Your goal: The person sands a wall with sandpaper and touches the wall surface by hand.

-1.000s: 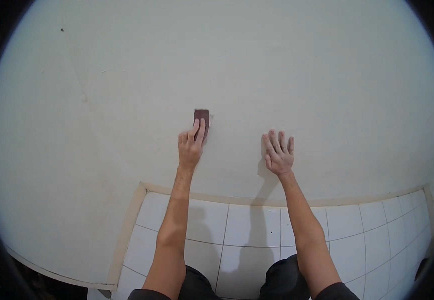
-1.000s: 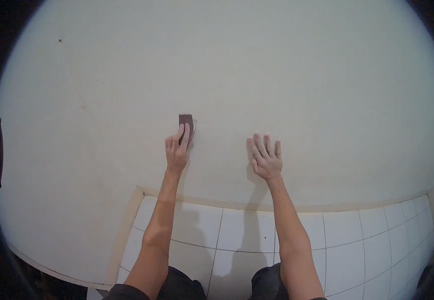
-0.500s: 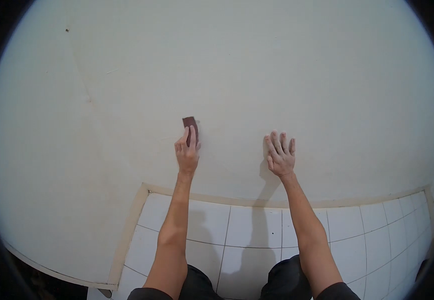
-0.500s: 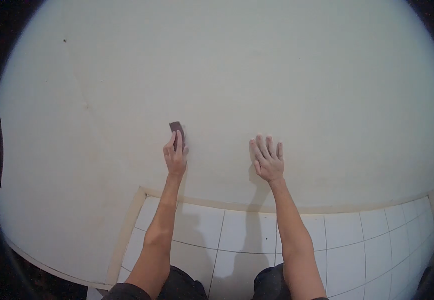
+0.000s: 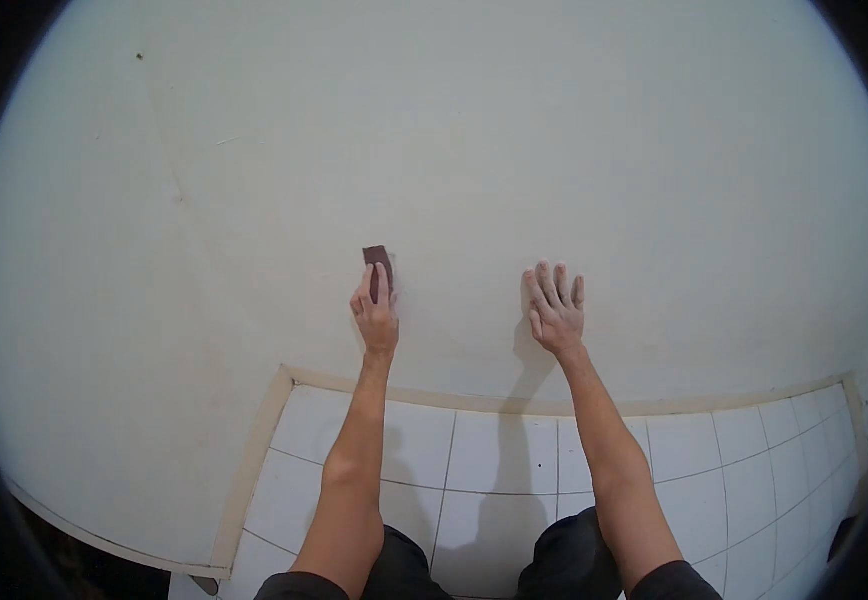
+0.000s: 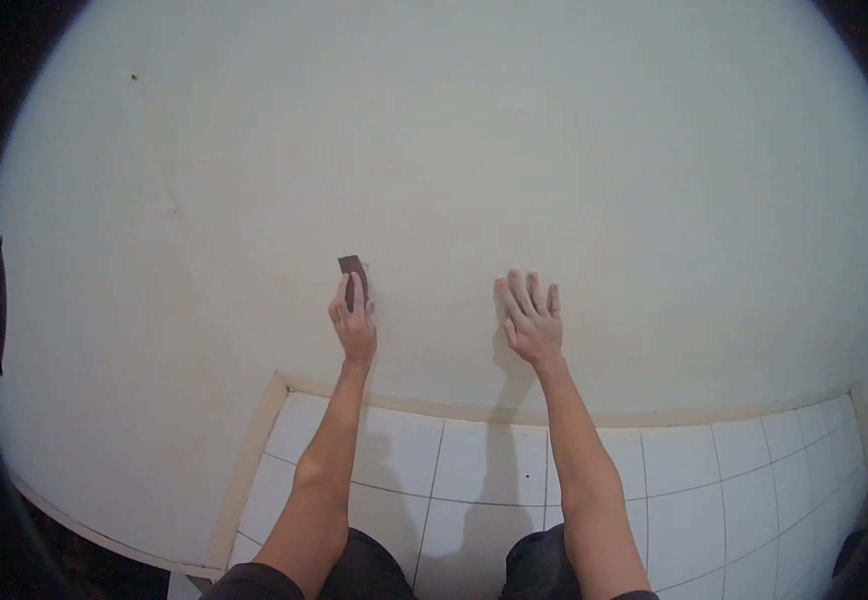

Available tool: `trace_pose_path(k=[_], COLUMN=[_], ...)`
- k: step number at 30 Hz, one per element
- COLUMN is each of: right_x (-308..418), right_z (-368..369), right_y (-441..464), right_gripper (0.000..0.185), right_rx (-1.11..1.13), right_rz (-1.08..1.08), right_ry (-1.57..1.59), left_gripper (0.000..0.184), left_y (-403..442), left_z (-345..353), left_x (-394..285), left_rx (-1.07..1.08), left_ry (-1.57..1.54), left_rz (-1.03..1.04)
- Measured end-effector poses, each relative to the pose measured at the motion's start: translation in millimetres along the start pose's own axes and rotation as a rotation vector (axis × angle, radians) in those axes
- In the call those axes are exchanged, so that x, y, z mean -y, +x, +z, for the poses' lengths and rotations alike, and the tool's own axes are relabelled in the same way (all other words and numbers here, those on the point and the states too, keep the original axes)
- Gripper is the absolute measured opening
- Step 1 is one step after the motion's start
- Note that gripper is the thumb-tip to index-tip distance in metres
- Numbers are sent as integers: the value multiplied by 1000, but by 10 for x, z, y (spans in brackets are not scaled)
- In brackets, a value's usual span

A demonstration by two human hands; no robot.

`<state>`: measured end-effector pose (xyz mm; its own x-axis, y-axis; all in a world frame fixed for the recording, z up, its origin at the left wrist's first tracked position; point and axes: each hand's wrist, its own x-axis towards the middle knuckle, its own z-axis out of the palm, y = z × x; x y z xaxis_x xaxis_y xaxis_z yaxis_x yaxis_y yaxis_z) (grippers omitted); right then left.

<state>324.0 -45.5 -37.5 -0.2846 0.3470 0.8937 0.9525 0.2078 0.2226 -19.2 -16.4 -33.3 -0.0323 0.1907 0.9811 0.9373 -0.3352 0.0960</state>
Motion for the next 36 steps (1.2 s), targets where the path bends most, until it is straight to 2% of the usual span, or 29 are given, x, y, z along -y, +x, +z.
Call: trace_pose_path(k=[2, 6, 10, 11, 14, 16, 20, 22, 24, 25, 29, 32, 36], right_x=[-5, -49, -99, -95, -85, -76, -38, -40, -41, -42, -18, -15, -24], right_z=[2, 4, -3, -12, -41, -36, -22, -14, -15, -16, -24, -43, -12], right_y=[-3, -24, -44, -42, -29, -17, -18, -24, -24, -25, -44, -27, -38], right_gripper=[61, 62, 62, 62, 62, 62, 61, 61, 61, 61, 62, 62, 62], right_rx=[-1, 7, 6, 11, 17, 15, 27, 8, 2, 1, 16, 3, 0], right_rz=[4, 14, -1, 1, 3, -4, 18, 15, 18, 18, 22, 17, 21], right_ry=[22, 29, 51, 64, 79, 61, 4, 4, 29, 41, 49, 41, 11], left_gripper=[70, 68, 63, 67, 68, 68, 69, 68, 70, 65, 71, 65, 67], left_y=[52, 541, 668, 600, 175, -98, 11, 279, 538, 615, 443, 104, 97], left_z=[33, -62, -157, -181, -55, -2, -52, -45, -51, -85, -77, 0, -13], left_x=[-25, -255, -256, -243, 11, 123, -14, -137, -210, -239, -100, 11, -33], left_rx=[-6, -46, -72, -77, -63, 25, 133, 86, -13, -44, -132, -100, 14], left_ry=[18, 85, 13, -68, -23, -57, -174, -114, 3, -14, -125, -92, -128], left_rz=[108, 135, -57, -158, -193, -58, 172, 189, 177, 106, -161, -111, 98])
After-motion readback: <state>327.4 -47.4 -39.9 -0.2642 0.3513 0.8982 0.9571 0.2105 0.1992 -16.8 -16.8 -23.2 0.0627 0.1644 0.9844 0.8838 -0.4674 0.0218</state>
